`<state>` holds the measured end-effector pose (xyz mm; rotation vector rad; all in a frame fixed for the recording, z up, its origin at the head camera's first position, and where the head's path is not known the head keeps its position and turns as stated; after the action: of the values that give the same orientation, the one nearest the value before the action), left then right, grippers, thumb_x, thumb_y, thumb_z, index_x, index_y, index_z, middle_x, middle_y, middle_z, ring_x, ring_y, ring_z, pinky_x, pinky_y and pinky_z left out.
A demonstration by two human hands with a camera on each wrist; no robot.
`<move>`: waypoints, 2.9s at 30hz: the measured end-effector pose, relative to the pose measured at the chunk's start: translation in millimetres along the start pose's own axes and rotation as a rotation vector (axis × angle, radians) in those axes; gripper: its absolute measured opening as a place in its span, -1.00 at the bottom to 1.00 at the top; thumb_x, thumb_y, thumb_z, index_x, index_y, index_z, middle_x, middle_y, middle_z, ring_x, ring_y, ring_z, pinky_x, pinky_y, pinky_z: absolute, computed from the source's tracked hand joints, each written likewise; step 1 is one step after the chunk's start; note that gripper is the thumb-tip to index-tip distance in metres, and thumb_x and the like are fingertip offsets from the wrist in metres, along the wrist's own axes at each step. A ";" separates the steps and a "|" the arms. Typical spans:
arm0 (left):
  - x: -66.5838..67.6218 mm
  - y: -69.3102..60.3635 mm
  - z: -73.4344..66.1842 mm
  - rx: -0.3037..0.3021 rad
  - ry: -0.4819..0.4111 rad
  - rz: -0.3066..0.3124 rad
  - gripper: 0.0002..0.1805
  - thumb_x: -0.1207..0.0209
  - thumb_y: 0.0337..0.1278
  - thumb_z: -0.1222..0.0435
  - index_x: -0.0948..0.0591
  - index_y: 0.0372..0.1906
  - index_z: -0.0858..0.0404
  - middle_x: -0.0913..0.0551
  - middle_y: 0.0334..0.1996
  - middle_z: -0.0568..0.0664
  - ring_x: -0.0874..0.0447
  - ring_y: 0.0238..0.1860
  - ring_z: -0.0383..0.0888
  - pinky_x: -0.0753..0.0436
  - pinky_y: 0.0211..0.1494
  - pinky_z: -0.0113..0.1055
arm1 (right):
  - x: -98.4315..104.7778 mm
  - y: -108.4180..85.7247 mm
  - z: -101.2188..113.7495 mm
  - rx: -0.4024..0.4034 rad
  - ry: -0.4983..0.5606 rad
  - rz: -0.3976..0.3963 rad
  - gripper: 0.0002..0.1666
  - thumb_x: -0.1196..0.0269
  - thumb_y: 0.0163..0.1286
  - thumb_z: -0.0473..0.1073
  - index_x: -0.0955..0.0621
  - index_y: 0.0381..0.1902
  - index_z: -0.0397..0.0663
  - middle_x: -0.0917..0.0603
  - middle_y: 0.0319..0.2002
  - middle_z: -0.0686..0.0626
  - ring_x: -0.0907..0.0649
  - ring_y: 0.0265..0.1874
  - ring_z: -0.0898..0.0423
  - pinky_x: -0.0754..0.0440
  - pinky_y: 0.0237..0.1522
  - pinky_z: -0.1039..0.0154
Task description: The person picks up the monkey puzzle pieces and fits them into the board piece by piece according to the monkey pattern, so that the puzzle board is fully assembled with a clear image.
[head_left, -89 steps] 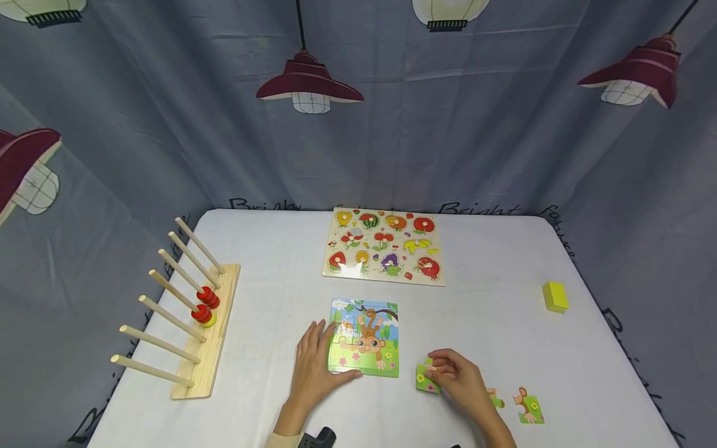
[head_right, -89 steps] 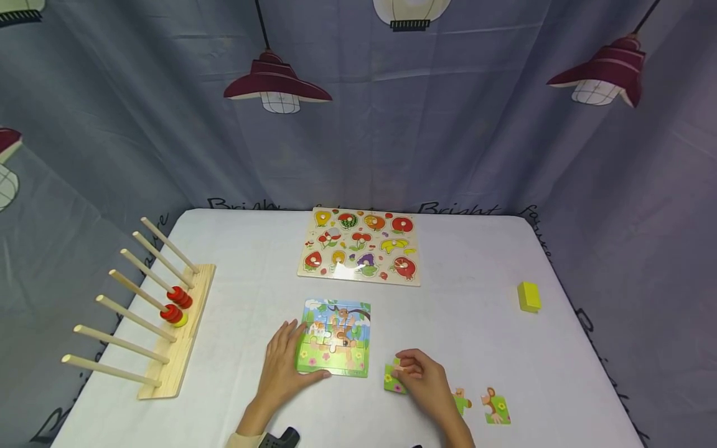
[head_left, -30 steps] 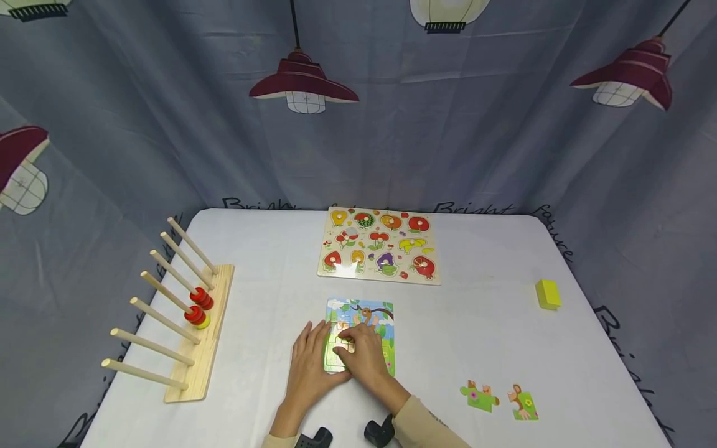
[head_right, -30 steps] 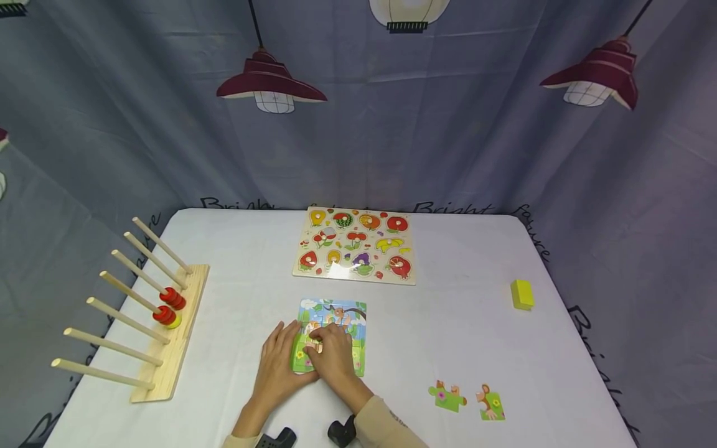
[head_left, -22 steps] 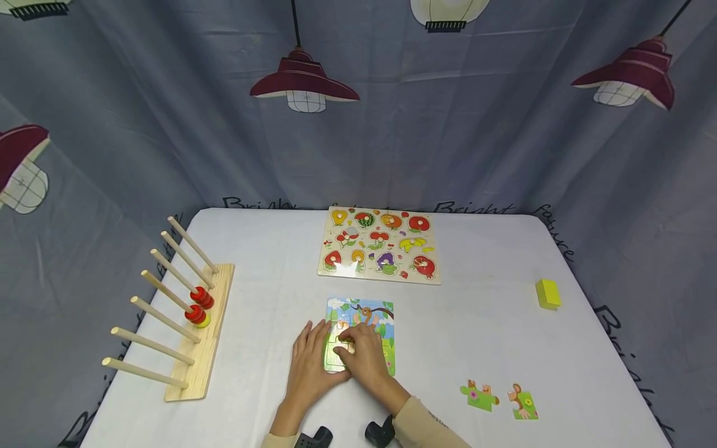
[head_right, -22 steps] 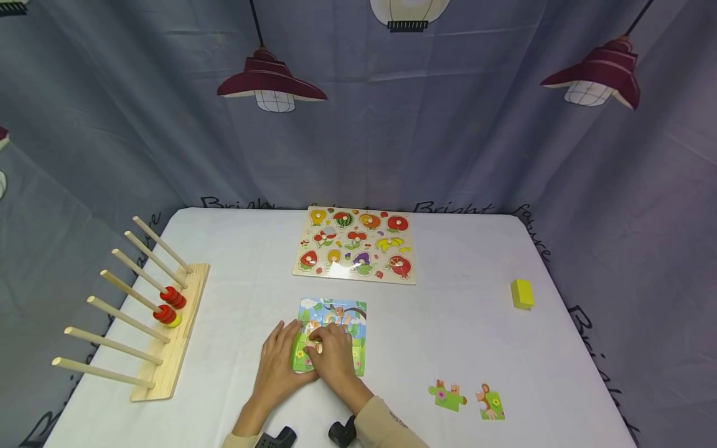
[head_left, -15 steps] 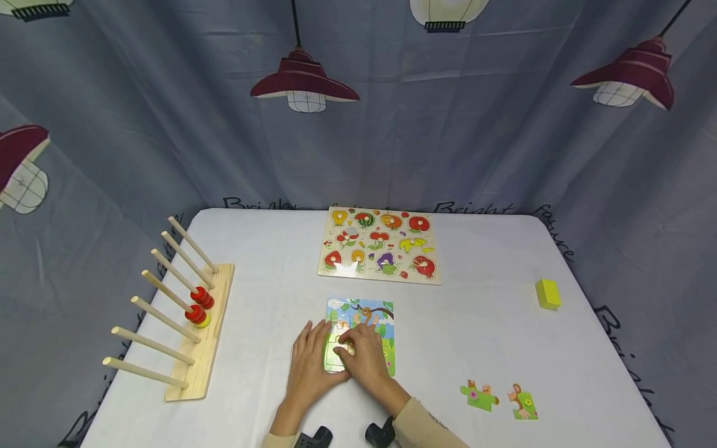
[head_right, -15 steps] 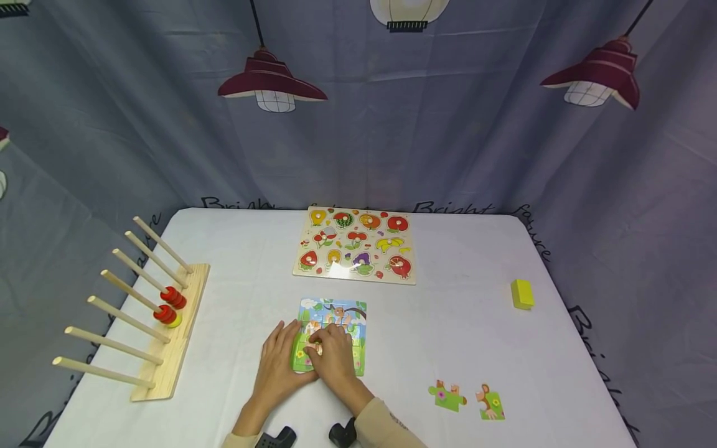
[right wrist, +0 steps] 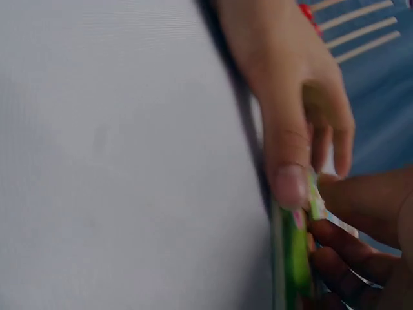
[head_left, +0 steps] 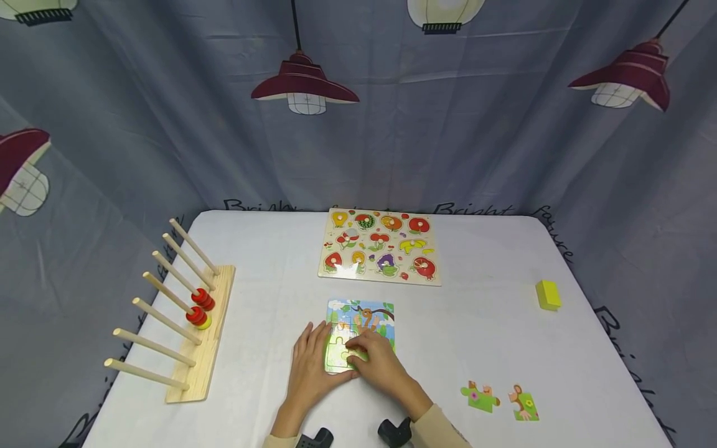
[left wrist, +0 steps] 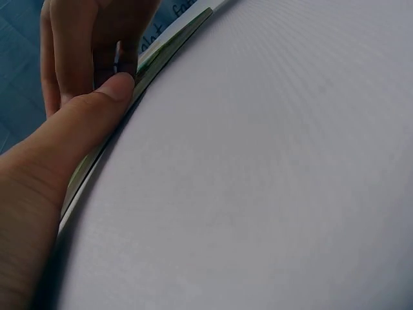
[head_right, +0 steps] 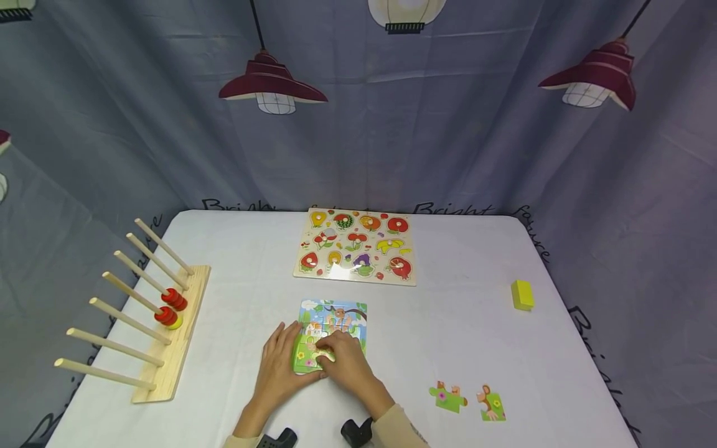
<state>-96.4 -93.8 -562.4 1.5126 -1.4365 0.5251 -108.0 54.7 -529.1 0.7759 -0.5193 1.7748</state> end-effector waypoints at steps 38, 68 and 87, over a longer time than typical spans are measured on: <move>-0.4 -0.5 -1.7 0.022 -0.029 0.022 0.18 -0.28 -0.64 -0.40 -0.28 0.29 0.12 -0.34 0.25 -0.02 -0.10 0.35 0.09 -0.10 0.37 -0.08 | 135.0 -145.0 -125.8 -0.603 -0.147 0.083 -0.06 -0.45 -0.30 0.21 -0.47 0.04 -0.16 -0.45 -0.06 -0.23 -0.44 -0.06 -0.16 -0.38 -0.18 -0.10; 1.3 -0.2 -2.8 -0.002 -0.028 -0.002 0.18 -0.26 -0.64 -0.41 -0.29 0.28 0.13 -0.36 0.24 0.02 -0.14 0.33 0.13 -0.13 0.36 -0.05 | 130.7 -140.8 -121.1 -0.579 -0.142 -0.023 -0.48 -0.38 -0.05 -0.19 -0.37 -0.19 -0.21 -0.53 -0.44 0.00 -0.44 -0.49 0.18 -0.42 -0.48 0.36; 0.7 -1.1 -1.5 0.042 -0.041 0.041 0.17 -0.27 -0.62 -0.40 -0.28 0.29 0.10 -0.33 0.26 -0.02 -0.07 0.36 0.07 -0.06 0.38 -0.08 | 64.6 -78.8 -86.1 -0.616 0.573 -0.197 -0.68 -0.34 0.03 -0.24 -0.58 -0.23 -0.26 -0.68 -0.41 -0.05 -0.62 -0.48 0.23 -0.59 -0.43 0.42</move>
<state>-94.9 -93.1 -561.5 1.5374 -1.4992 0.5546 -68.6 181.2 -544.1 -0.1118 -0.5316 1.4417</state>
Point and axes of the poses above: each hand's wrist, its own y-axis towards the middle knuckle, its own x-axis out of the back of the hand, z = x × y, the point moved 4 cm from there along y, towards the middle knuckle
